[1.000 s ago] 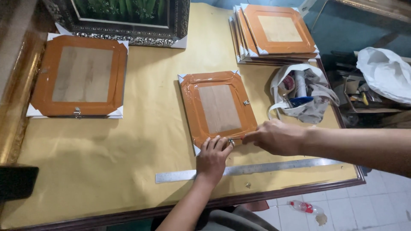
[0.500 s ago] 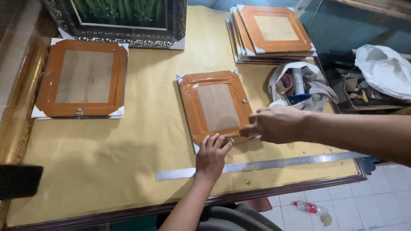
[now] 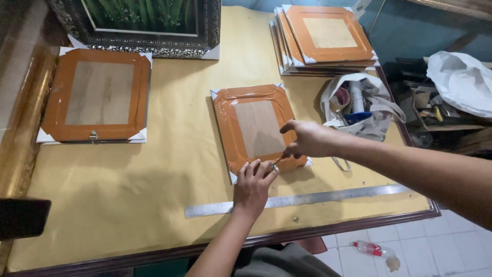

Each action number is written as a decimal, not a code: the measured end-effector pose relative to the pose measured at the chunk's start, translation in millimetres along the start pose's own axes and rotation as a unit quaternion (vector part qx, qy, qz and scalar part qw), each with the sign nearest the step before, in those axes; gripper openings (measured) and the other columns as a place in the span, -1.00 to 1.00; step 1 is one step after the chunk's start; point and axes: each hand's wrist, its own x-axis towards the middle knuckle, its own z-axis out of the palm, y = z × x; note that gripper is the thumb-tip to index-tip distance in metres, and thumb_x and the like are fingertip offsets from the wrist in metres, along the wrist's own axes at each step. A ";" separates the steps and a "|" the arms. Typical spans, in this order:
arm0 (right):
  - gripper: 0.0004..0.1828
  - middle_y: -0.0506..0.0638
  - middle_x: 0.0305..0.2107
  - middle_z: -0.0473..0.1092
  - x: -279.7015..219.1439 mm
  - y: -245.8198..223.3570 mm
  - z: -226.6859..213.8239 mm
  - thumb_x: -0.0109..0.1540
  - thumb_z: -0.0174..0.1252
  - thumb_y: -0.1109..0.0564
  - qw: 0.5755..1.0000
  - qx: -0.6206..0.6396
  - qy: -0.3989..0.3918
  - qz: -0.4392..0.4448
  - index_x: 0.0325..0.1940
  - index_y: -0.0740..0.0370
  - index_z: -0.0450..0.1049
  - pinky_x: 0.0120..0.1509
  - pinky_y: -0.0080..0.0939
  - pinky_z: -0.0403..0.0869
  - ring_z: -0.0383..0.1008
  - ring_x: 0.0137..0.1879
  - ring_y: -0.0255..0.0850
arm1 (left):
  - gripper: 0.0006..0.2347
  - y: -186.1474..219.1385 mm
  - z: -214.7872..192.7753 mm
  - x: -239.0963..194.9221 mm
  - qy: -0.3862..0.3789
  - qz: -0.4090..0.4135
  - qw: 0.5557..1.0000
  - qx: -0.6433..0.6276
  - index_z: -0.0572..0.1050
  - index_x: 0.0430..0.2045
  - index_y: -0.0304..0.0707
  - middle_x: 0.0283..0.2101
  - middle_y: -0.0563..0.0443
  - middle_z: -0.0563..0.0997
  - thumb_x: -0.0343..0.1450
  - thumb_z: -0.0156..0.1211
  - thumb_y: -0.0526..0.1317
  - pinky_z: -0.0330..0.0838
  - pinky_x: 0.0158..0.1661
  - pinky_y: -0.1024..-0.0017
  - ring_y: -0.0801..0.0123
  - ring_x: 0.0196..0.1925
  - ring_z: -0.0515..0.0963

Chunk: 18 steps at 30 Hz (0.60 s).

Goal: Attaching metal hardware to the back of wooden picture frames using a manual screwdriver.

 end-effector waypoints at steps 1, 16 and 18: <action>-0.43 -0.07 -0.45 0.51 -0.8 -2.9 -2.2 0.04 0.10 0.05 1.000 0.001 0.002 0.000 0.13 -0.07 0.15 -0.11 -0.29 0.45 0.53 -0.27 -0.33 | -0.82 -1.2 0.7 -0.6 0.000 0.002 1.000 0.001 0.42 -0.35 0.15 -0.15 0.23 0.33 0.30 0.00 -0.30 0.20 0.01 0.21 0.31 0.02 0.34; -0.68 -0.22 -0.57 0.48 -21.7 12.8 7.5 0.11 -0.16 -0.15 0.993 -0.108 0.052 -0.017 -0.18 -0.27 0.47 0.05 -0.14 0.36 0.46 -0.18 -0.18 | -0.82 2.5 -5.6 1.3 -0.015 0.006 0.999 0.028 0.41 -0.32 0.15 -0.18 0.22 0.31 0.32 -0.05 -0.29 0.21 0.01 0.20 0.30 0.02 0.34; -0.63 -0.18 -0.51 0.48 -24.6 20.3 5.0 0.13 -0.19 -0.15 0.993 -0.099 0.067 -0.005 -0.08 -0.23 0.43 0.08 -0.13 0.35 0.45 -0.12 -0.19 | -0.82 4.0 -7.0 3.0 -0.022 0.005 1.000 0.013 0.42 -0.32 0.13 -0.18 0.22 0.31 0.33 -0.06 -0.29 0.21 0.02 0.17 0.29 0.02 0.35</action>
